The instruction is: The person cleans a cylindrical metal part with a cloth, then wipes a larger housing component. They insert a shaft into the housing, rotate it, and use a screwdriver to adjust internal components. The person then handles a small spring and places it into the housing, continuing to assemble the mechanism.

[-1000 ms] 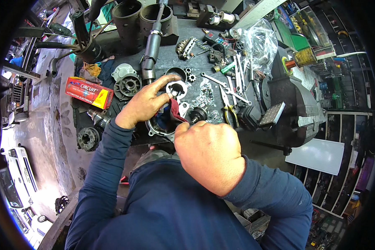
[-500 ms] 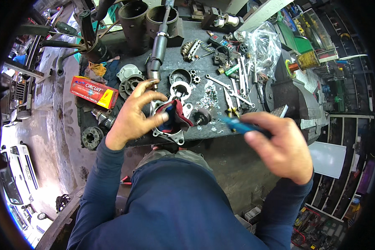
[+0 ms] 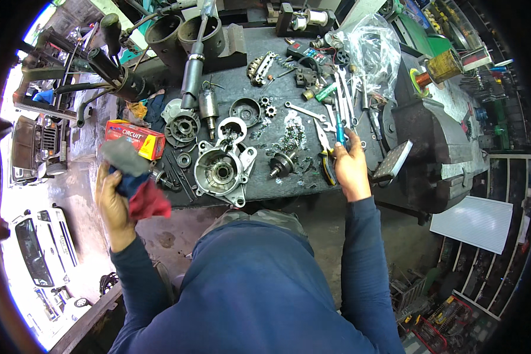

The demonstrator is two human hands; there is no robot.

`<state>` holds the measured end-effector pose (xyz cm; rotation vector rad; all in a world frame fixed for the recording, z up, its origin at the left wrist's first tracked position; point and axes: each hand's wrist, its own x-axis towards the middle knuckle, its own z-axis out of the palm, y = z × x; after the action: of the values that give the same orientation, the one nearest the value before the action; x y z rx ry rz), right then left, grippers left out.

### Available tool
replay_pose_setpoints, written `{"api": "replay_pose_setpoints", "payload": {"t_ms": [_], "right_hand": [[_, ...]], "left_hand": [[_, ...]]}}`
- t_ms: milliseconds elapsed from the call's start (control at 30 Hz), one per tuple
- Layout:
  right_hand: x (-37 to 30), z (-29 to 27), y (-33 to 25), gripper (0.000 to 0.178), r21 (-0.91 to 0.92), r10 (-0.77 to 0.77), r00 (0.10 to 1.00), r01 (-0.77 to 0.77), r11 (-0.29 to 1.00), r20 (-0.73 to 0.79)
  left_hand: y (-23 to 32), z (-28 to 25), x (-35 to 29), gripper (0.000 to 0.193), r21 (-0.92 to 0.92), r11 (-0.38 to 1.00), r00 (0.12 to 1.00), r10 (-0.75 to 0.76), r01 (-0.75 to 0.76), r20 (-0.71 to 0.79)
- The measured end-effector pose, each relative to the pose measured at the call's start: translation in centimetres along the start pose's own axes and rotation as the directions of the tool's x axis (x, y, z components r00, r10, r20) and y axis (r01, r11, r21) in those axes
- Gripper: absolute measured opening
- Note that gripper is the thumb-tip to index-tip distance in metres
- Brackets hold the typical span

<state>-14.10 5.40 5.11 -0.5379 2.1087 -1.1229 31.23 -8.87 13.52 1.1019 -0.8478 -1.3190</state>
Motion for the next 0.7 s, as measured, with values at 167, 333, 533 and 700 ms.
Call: {"api": "replay_pose_setpoints", "payload": {"t_ms": [167, 333, 533, 700], "right_hand": [[3.3, 1.0, 0.6, 0.063, 0.037, -0.086, 0.996, 0.087, 0.996, -0.039], [-2.3, 1.3, -4.2, 0.075, -0.332, -0.473, 0.859, 0.511, 0.793, 0.195], [-11.6, 3.2, -8.6, 0.073, 0.457, -0.494, 0.63, 0.237, 0.857, 0.599], [-7.0, 3.2, -6.4, 0.049, 0.321, -0.283, 0.94, 0.213, 0.923, 0.192]], "left_hand": [[0.3, -0.8, -4.5, 0.038, 0.092, 0.996, 0.999, 0.008, -0.012, 0.043], [0.0, 4.9, -7.0, 0.03, 0.329, 0.927, 0.982, 0.144, -0.178, 0.123], [0.1, 11.8, -8.9, 0.055, 0.246, 0.919, 0.675, 0.029, -0.309, 0.737], [0.7, 9.2, -9.6, 0.063, 0.399, 0.844, 0.424, -0.234, -0.358, 0.875]]}}
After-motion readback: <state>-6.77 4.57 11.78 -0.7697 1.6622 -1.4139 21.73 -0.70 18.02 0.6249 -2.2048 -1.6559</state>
